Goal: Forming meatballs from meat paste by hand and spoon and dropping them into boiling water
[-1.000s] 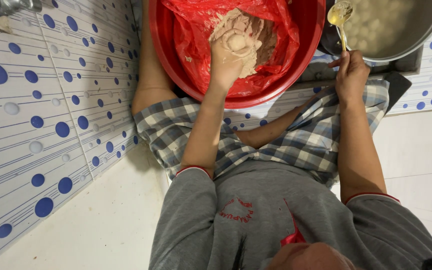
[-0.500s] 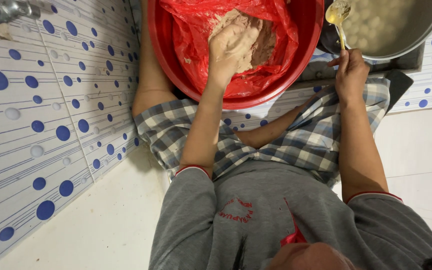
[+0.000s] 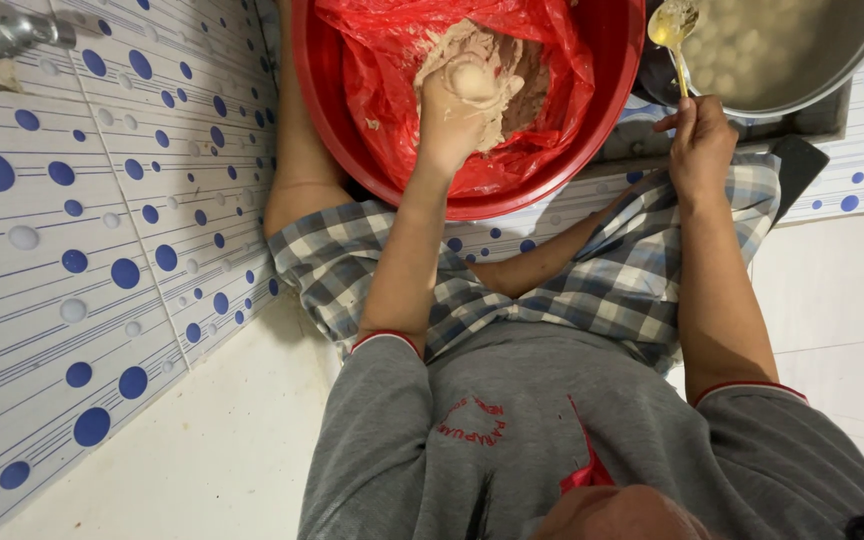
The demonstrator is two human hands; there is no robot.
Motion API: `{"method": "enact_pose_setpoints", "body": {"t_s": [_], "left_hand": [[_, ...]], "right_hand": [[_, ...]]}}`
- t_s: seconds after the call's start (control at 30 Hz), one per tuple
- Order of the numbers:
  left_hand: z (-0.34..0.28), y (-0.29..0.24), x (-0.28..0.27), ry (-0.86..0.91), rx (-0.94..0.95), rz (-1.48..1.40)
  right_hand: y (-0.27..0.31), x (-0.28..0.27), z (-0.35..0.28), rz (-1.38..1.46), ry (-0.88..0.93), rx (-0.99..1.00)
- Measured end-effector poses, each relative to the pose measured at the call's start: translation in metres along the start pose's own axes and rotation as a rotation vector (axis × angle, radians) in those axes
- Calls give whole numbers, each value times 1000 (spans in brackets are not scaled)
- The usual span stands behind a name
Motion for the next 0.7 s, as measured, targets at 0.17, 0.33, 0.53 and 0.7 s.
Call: {"method": "enact_pose_setpoints", "body": {"t_s": [0.17, 0.33, 0.53, 0.7], "left_hand": [[2, 1, 4, 64, 107, -206], [4, -16, 9, 343, 450, -562], [-3, -43, 2, 151, 207, -239], [7, -19, 8, 216, 182, -373]], "right_hand": [[1, 0, 0, 6, 0, 10], [0, 0, 0, 9, 0, -5], [9, -3, -2, -16, 1, 12], [62, -13, -2, 8, -70, -30]]}}
Point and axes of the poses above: each hand's wrist, its own z-axis towards the middle knuckle, its own x-axis out of the palm, y = z × x, the point moved 4 cm from there along z, towards the middle knuckle, and after that the axes turned 14 degrees about y, right-handed, at the moved point
